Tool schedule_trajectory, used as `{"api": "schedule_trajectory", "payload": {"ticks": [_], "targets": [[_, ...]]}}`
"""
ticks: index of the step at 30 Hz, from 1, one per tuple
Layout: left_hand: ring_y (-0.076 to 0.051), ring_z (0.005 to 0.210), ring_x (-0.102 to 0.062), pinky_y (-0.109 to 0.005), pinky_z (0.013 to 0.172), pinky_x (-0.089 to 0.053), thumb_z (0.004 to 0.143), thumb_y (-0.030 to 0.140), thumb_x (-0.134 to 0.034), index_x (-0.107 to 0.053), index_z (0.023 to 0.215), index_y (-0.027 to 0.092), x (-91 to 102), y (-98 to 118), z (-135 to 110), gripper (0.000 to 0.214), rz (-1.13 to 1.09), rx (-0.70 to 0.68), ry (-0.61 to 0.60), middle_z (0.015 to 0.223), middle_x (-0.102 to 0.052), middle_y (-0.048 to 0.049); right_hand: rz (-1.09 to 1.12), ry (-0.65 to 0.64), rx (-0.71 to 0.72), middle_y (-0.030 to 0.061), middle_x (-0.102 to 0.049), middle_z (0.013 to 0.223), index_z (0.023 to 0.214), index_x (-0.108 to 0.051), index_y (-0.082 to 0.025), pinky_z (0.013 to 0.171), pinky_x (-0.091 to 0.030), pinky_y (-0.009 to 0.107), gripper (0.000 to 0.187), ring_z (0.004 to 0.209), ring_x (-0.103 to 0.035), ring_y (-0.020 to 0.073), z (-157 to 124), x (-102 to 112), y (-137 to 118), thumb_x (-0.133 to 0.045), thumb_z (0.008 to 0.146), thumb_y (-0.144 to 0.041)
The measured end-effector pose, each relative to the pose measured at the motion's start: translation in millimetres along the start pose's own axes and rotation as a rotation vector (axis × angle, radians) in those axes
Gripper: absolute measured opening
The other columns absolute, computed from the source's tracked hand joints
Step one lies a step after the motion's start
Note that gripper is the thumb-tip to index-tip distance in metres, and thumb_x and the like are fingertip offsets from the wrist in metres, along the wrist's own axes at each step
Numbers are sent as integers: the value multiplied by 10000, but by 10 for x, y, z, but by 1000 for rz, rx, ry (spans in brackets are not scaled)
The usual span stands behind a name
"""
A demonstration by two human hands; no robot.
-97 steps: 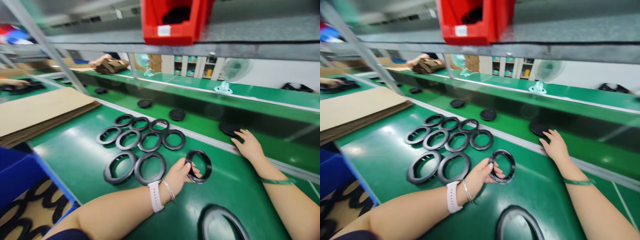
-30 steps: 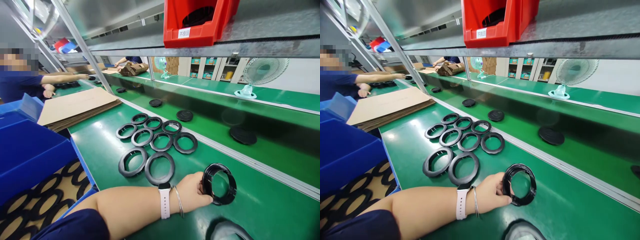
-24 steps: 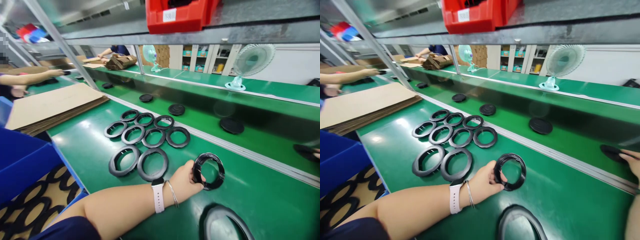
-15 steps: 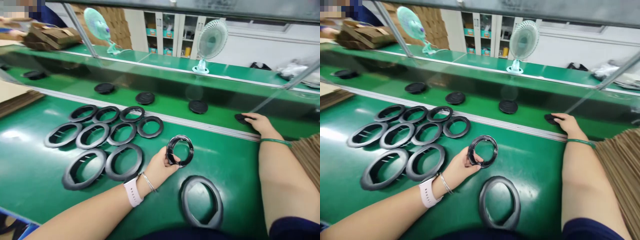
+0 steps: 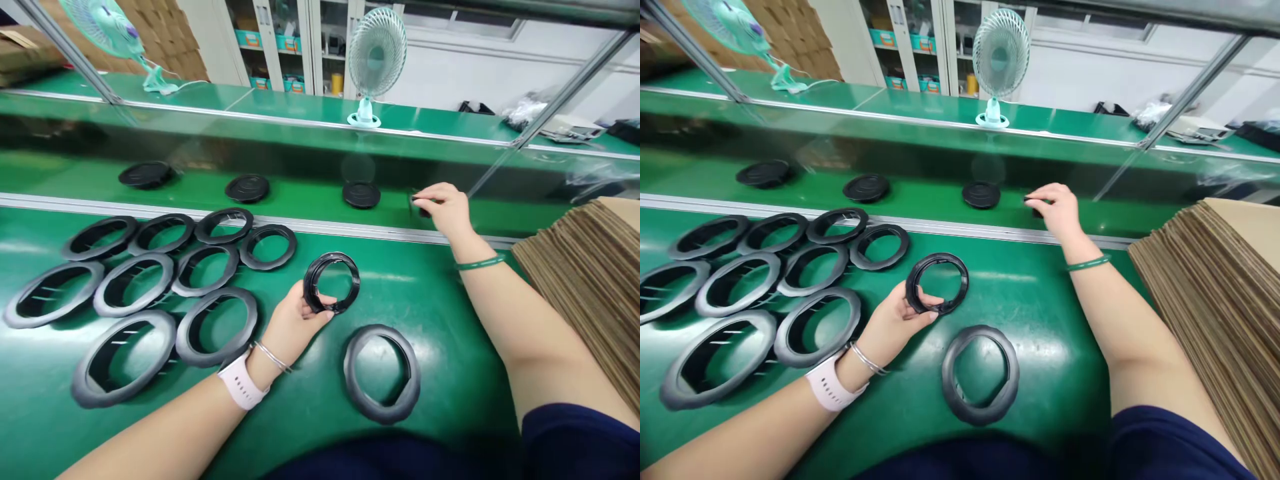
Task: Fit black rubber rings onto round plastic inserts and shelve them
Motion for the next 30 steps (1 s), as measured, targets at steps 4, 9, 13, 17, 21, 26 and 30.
{"api": "schedule_trajectory", "payload": {"ticks": [4,9,13,17,21,26,30], "targets": [[-259,936,-719,-463,907,-568,692,330,-813,-438,1007,202,28,31,9,506,-35,36,-6,1035,-748,-101,392,-172,278,34,-642,786,865,-796,-219,712,-503,320,154,769,-608,200,-439,-321,-1209,-779,909,-365],[-253,990,-711,-377,871,-581,664,324,-860,-451,1045,188,28,52,24,575,-98,47,6,999,-742,-76,384,-306,475,36,-579,769,950,-768,-185,658,-449,290,283,716,-548,163,-949,-632,-1614,-580,1052,-370],[-202,926,-712,-304,832,-580,679,296,-862,-457,1037,187,21,72,24,551,-102,57,3,971,-728,-39,251,-300,592,46,-572,796,976,-729,-165,635,-432,288,280,700,-510,160,-1106,-737,-1470,-509,1082,-302],[-177,891,-697,-265,766,-574,704,282,-838,-474,1117,189,26,78,19,558,-40,52,38,1021,-694,-23,194,-290,624,33,-550,780,998,-694,-152,632,-430,288,230,691,-490,160,-1132,-741,-1490,-508,1080,-260],[-191,886,-693,-280,753,-571,707,285,-818,-476,1129,193,28,78,10,551,75,66,59,1007,-683,-24,194,-242,766,38,-555,770,1072,-653,-107,623,-426,301,169,699,-499,173,-1140,-735,-1542,-487,1058,-138],[-189,881,-694,-279,748,-572,715,299,-809,-472,1127,191,11,96,6,543,57,56,48,1002,-681,-26,155,-243,772,28,-499,734,1029,-644,-107,590,-399,298,202,666,-450,172,-1153,-764,-1543,-443,1054,-110],[-182,852,-694,-272,727,-566,729,300,-799,-472,1115,192,3,94,3,518,78,49,44,981,-682,-24,141,-265,735,20,-462,724,989,-634,-126,591,-388,295,222,660,-411,168,-1152,-774,-1544,-427,1067,-137]]}}
Point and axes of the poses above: each hand's wrist, its own z-axis towards the middle knuckle, its own x-axis out of the back of the hand, y = z × x, the point moved 1 cm from there along z, towards the middle knuckle
